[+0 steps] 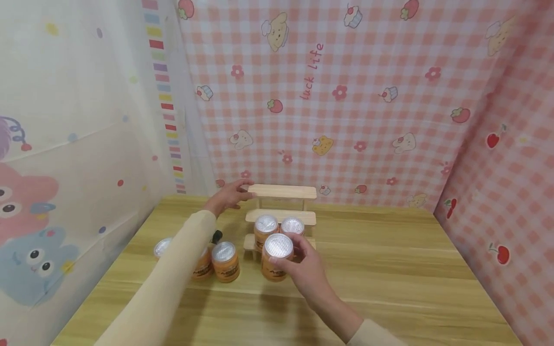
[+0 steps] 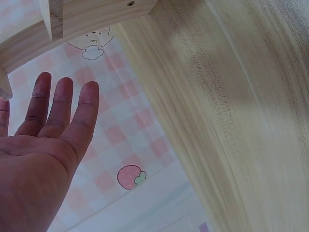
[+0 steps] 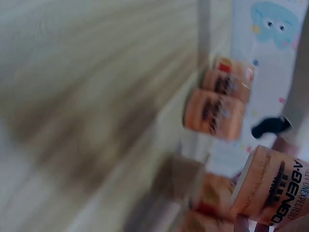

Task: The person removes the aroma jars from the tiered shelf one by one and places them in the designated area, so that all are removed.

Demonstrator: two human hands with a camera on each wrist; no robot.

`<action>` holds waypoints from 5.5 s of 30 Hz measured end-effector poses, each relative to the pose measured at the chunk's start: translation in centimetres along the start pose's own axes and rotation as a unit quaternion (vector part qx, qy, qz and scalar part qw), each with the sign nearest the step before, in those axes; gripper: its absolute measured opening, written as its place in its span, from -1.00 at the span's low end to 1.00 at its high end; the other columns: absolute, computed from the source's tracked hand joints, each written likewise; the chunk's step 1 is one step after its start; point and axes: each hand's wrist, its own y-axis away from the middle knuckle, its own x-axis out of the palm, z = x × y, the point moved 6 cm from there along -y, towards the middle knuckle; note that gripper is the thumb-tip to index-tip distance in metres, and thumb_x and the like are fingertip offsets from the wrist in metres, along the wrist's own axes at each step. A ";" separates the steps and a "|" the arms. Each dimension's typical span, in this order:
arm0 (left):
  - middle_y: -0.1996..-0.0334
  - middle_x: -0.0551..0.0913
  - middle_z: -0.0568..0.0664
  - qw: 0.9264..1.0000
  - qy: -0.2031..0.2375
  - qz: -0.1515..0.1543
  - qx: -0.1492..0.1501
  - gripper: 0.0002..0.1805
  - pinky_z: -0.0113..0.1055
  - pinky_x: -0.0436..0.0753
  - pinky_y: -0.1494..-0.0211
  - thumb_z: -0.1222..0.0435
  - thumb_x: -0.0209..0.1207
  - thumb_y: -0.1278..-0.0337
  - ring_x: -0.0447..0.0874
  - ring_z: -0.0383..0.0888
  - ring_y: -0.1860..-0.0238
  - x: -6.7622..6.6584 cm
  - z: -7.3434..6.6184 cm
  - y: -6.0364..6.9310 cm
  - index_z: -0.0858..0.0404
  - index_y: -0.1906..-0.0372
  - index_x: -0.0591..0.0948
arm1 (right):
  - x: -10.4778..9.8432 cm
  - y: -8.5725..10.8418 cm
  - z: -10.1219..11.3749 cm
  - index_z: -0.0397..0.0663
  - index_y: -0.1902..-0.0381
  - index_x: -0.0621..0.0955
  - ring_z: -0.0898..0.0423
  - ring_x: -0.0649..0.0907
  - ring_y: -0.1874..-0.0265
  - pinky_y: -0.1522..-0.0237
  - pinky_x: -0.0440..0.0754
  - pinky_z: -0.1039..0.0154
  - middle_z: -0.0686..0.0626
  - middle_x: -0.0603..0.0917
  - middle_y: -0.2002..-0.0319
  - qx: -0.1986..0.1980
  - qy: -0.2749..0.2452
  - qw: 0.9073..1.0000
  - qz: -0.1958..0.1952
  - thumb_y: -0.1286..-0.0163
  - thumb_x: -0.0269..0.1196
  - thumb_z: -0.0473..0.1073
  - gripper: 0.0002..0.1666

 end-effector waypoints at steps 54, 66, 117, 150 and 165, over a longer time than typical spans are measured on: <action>-0.25 0.46 0.23 0.999 0.023 0.007 -0.023 -0.44 0.12 0.52 -0.14 0.13 0.23 -0.35 0.44 0.16 -0.26 0.1 0.1 0.2 0.07 -0.38 0.39 | 3.4 -0.2 -6.4 -0.33 -0.31 0.38 -0.25 0.43 -0.27 -0.24 0.42 -0.16 -0.33 0.46 -0.24 -0.018 0.035 0.998 -0.040 -0.18 0.48 -0.24 -0.20; -0.27 0.46 0.22 0.999 0.021 0.009 -0.023 -0.44 0.10 0.52 -0.15 0.11 0.24 -0.33 0.44 0.16 -0.26 0.0 0.1 0.1 0.05 -0.37 0.40 | -1.8 -1.2 -4.3 -0.20 -0.36 0.34 -0.15 0.41 -0.30 -0.29 0.39 -0.06 -0.25 0.44 -0.28 -0.013 0.035 0.997 -0.066 -0.26 0.43 -0.19 -0.22; -0.21 0.52 0.18 0.999 0.026 0.007 -0.021 -0.44 0.06 0.56 -0.11 0.11 0.24 -0.34 0.46 0.13 -0.23 0.1 0.7 -0.5 0.04 -0.38 0.40 | -3.1 -7.4 -4.7 -0.20 -0.38 0.37 -0.12 0.46 -0.19 -0.17 0.47 0.02 -0.28 0.48 -0.19 -0.035 0.079 0.995 -0.045 -0.18 0.47 -0.30 -0.16; -0.21 0.52 0.17 0.999 0.029 0.009 -0.028 -0.44 -0.01 0.57 -0.03 0.10 0.25 -0.32 0.46 0.13 -0.22 0.0 0.7 -0.4 0.02 -0.37 0.40 | -2.6 -3.8 -6.3 -0.14 -0.30 0.46 -0.09 0.50 -0.18 -0.14 0.51 0.05 -0.16 0.56 -0.17 -0.022 0.078 0.997 -0.008 -0.10 0.53 -0.25 -0.20; -0.20 0.52 0.16 0.999 0.040 0.011 -0.026 -0.43 0.04 0.56 -0.08 0.10 0.26 -0.32 0.46 0.13 -0.22 -0.1 0.9 -0.4 0.01 -0.38 0.40 | -1.5 -3.4 -8.5 -0.27 -0.27 0.45 -0.11 0.53 -0.13 -0.11 0.56 0.13 -0.21 0.57 -0.11 -0.024 0.067 0.997 -0.006 -0.06 0.52 -0.36 -0.19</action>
